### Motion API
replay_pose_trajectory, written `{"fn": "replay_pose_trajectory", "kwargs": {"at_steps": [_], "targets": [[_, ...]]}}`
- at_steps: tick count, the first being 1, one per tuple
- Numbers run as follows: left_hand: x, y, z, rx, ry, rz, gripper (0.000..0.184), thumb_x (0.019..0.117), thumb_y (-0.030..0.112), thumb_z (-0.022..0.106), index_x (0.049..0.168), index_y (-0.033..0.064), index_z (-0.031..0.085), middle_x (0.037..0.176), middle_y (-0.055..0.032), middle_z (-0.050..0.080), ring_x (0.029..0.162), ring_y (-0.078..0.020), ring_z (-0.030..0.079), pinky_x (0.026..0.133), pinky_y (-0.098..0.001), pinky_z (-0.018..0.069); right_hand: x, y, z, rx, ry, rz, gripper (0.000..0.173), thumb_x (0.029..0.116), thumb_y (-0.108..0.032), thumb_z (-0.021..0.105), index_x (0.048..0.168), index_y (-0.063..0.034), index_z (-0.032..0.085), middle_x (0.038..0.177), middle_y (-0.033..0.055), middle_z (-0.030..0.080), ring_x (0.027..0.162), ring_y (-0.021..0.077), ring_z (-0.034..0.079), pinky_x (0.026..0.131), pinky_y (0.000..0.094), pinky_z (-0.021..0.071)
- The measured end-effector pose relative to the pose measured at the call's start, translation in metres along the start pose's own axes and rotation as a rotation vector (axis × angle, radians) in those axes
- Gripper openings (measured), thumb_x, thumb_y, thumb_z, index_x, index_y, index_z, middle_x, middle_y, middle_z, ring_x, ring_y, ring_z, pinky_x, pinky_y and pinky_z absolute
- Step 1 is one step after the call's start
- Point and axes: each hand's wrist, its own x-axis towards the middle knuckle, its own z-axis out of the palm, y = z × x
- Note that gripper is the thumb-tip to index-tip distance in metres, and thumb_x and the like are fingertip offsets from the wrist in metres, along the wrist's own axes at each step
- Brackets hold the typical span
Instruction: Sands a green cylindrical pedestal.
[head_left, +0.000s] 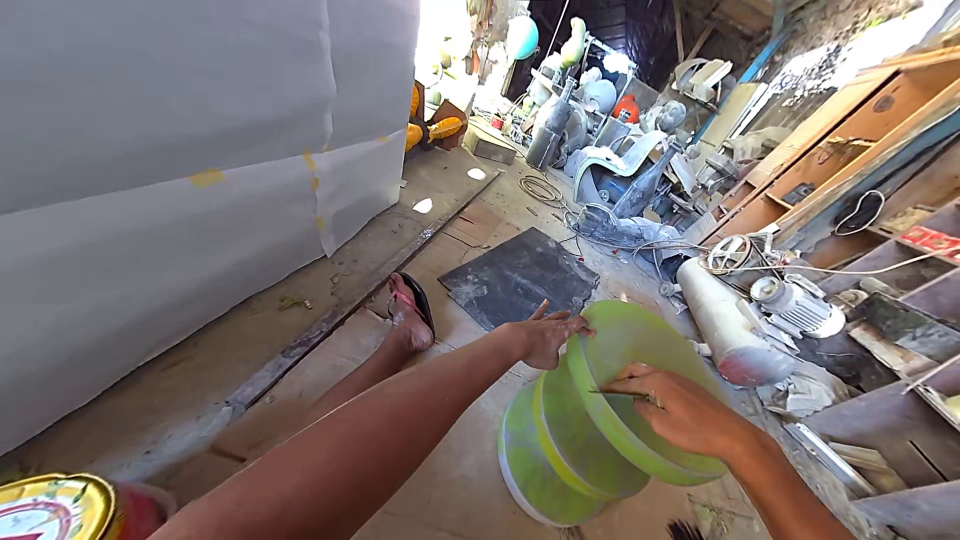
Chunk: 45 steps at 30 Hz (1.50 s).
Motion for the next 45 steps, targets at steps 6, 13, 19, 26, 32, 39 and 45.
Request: {"fn": "replay_pose_trajectory", "kwargs": {"at_steps": [6,13,19,26,32,39,45], "targets": [[0.010,-0.009,-0.002,-0.024,-0.039,0.004,0.090,0.0809,-0.005,0.070,0.158,0.0276,0.037,0.163,0.0095,0.039,0.157,-0.0235,0.022,0.123,-0.0700,0.0018,0.028,0.002,0.015,-0.105,0.119,0.082,0.046,0.1020,-0.020,0.046,0.146,-0.0263,0.058,0.141,0.0008,0.059,0.120,0.0196,0.063,0.098,0.0476,0.0540],[0.010,-0.010,-0.001,0.010,-0.039,-0.019,0.089,0.0822,-0.004,0.067,0.157,0.0317,0.036,0.162,0.0120,0.039,0.158,-0.0232,0.019,0.124,-0.0695,0.0020,0.011,0.001,0.026,-0.117,0.099,0.037,0.054,0.0953,-0.016,0.051,0.146,-0.0318,0.059,0.129,0.0002,0.061,0.119,0.0175,0.060,0.096,0.0429,0.0538],[-0.002,0.006,-0.006,0.048,-0.007,-0.016,0.087,0.0784,-0.005,0.072,0.155,0.0245,0.043,0.157,0.0069,0.047,0.153,-0.0238,0.032,0.124,-0.0684,0.0076,0.027,0.004,0.013,0.025,0.193,0.072,0.044,0.1022,-0.021,0.041,0.139,-0.0275,0.065,0.139,-0.0040,0.061,0.122,0.0145,0.061,0.100,0.0472,0.0523],[0.008,-0.012,-0.002,0.001,-0.041,0.011,0.086,0.0841,-0.006,0.065,0.157,0.0292,0.038,0.160,0.0089,0.042,0.156,-0.0236,0.025,0.123,-0.0708,0.0047,0.037,-0.011,0.025,0.111,0.145,0.147,0.041,0.1038,-0.023,0.045,0.139,-0.0298,0.066,0.120,-0.0014,0.060,0.112,0.0135,0.058,0.096,0.0414,0.0513],[0.008,-0.012,-0.003,0.027,-0.042,0.002,0.087,0.0851,-0.005,0.065,0.158,0.0313,0.036,0.162,0.0103,0.040,0.158,-0.0260,0.020,0.123,-0.0712,0.0030,0.024,-0.023,0.040,0.015,0.187,0.138,0.046,0.1004,-0.027,0.045,0.143,-0.0292,0.063,0.116,-0.0033,0.061,0.114,0.0142,0.056,0.099,0.0416,0.0482],[0.008,-0.009,-0.002,0.021,-0.041,-0.010,0.089,0.0845,-0.004,0.066,0.159,0.0321,0.034,0.163,0.0101,0.038,0.158,-0.0284,0.017,0.121,-0.0733,0.0029,0.000,-0.022,0.055,0.000,0.227,0.088,0.054,0.0954,-0.020,0.048,0.147,-0.0337,0.058,0.125,-0.0023,0.062,0.121,0.0163,0.056,0.103,0.0428,0.0472],[-0.002,0.007,-0.003,0.040,-0.034,-0.065,0.089,0.0829,-0.004,0.067,0.159,0.0276,0.035,0.163,0.0123,0.038,0.157,-0.0275,0.021,0.122,-0.0714,0.0071,-0.020,-0.003,0.053,0.021,0.190,-0.032,0.055,0.0969,-0.016,0.049,0.148,-0.0358,0.056,0.133,-0.0005,0.060,0.123,0.0154,0.057,0.103,0.0401,0.0506]]}}
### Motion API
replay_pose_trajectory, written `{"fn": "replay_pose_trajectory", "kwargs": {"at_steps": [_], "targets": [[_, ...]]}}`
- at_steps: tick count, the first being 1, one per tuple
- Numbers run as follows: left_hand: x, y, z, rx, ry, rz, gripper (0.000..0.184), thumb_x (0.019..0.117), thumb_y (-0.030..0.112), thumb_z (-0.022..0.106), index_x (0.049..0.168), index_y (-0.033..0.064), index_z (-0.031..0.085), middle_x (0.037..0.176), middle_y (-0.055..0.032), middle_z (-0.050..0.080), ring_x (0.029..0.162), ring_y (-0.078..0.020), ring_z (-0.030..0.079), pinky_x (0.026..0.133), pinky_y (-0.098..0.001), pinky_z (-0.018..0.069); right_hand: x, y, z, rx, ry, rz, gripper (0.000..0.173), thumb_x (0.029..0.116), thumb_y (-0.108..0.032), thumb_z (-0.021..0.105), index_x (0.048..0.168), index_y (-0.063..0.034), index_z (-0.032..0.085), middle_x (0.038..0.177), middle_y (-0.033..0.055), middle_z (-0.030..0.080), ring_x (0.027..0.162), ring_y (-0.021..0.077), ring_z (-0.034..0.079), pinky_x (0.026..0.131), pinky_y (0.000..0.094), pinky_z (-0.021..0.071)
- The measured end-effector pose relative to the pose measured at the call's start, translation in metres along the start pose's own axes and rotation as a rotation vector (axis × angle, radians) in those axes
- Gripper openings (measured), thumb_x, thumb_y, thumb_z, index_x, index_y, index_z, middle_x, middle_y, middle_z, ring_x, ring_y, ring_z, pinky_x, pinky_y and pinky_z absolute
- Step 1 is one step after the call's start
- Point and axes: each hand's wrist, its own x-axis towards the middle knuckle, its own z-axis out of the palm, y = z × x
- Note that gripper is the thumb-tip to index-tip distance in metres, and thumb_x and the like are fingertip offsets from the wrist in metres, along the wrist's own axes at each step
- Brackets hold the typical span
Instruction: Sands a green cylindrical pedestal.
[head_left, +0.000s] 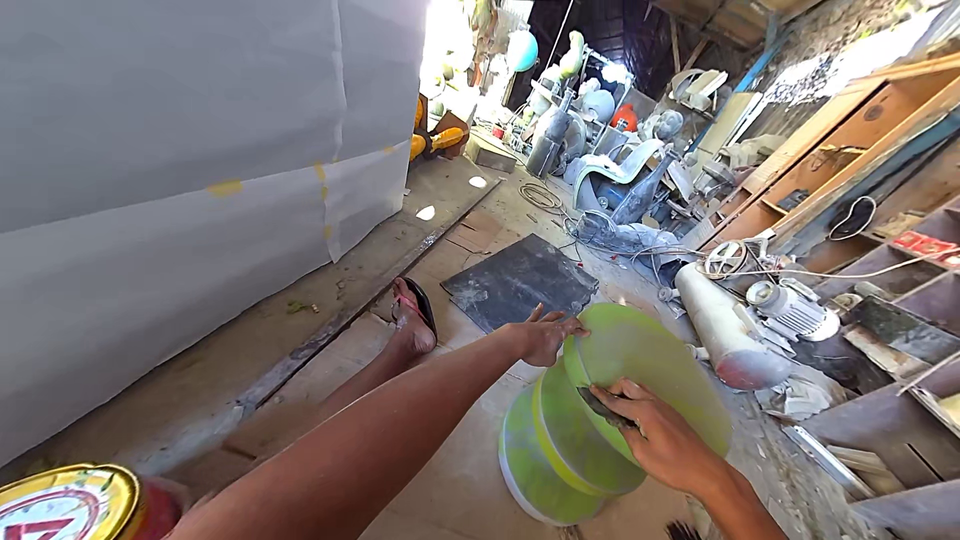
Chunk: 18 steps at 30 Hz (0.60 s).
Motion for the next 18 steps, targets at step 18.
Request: {"fn": "replay_pose_trajectory", "kwargs": {"at_steps": [18], "targets": [[0.008,-0.008,0.003,-0.040,-0.018,0.002,0.090,0.0838,-0.004,0.066,0.160,0.0307,0.034,0.162,0.0112,0.040,0.158,-0.0264,0.020,0.122,-0.0726,0.0021,0.044,0.008,-0.033,0.029,-0.083,0.078,0.040,0.1023,-0.015,0.050,0.133,-0.0320,0.070,0.125,-0.0051,0.066,0.111,0.0117,0.063,0.094,0.0429,0.0546]]}}
